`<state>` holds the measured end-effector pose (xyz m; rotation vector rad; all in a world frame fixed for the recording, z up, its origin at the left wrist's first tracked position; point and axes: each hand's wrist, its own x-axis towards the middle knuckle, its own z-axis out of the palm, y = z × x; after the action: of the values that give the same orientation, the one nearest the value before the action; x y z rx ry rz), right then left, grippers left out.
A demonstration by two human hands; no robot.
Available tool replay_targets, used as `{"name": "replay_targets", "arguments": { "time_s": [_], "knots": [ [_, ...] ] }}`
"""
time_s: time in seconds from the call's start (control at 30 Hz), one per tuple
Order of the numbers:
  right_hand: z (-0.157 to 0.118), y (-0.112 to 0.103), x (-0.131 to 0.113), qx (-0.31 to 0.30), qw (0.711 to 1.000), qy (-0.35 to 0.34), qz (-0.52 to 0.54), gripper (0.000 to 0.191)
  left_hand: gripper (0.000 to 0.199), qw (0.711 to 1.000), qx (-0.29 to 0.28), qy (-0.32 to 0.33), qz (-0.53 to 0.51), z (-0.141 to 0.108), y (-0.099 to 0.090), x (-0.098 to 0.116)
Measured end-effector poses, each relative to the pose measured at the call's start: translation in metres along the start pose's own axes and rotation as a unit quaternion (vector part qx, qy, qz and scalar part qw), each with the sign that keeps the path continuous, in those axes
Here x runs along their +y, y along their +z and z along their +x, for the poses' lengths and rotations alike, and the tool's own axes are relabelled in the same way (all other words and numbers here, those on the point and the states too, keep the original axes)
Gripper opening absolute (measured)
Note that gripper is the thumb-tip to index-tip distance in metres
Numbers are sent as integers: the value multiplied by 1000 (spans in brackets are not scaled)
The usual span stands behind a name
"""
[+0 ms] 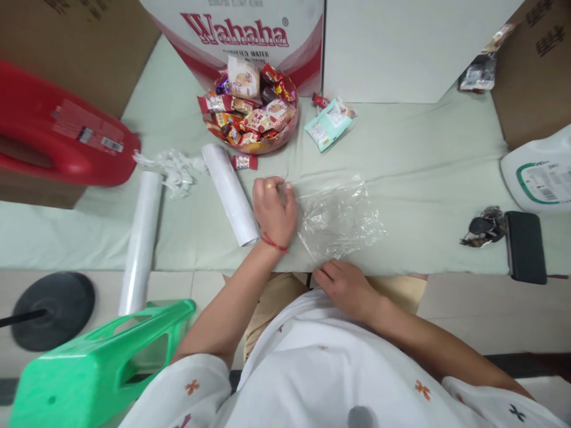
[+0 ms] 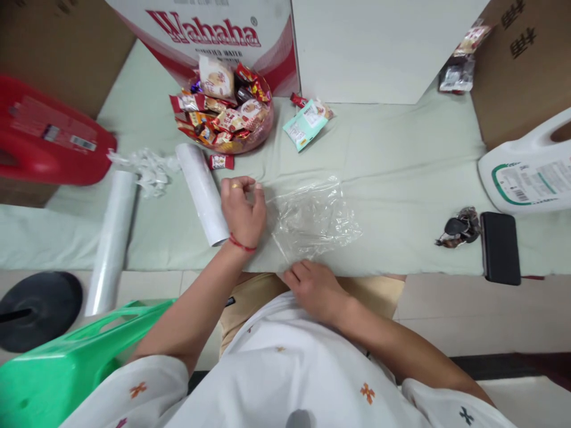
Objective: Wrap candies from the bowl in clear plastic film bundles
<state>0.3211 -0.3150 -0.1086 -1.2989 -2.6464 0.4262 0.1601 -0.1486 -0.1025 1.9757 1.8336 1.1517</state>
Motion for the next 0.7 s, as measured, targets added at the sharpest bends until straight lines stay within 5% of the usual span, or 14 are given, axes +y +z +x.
{"name": "replay_targets", "arguments": {
  "time_s": [0.07,0.13,0.2,0.33,0.47,0.53,0.6,0.7],
  "knots": [
    [2,-2,3,-22,1000,1,12,19,17,992,-23,123,-11,-9,-5,12],
    [2,-5,5,-31,999,1,15,16,23,962,-130,241,-25,-15,-4,21],
    [-1,-8,7,-29,999,-1,13,15,31,928,-234,290,-10,-17,5,24],
    [-14,-13,8,-13,1000,-11,4,20,48,902,-343,254,71,-15,24,15],
    [-29,-14,7,-29,997,-5,65,22,57,907,-341,216,117,-19,27,9],
    [-34,-17,11,-6,983,65,169,19,59,911,-336,206,124,-22,25,9],
    [-36,-22,20,76,923,228,301,24,60,910,-337,203,126,-23,25,9],
    [-29,-33,40,195,725,465,469,45,61,909,-342,202,127,-22,25,10]
  ]
}}
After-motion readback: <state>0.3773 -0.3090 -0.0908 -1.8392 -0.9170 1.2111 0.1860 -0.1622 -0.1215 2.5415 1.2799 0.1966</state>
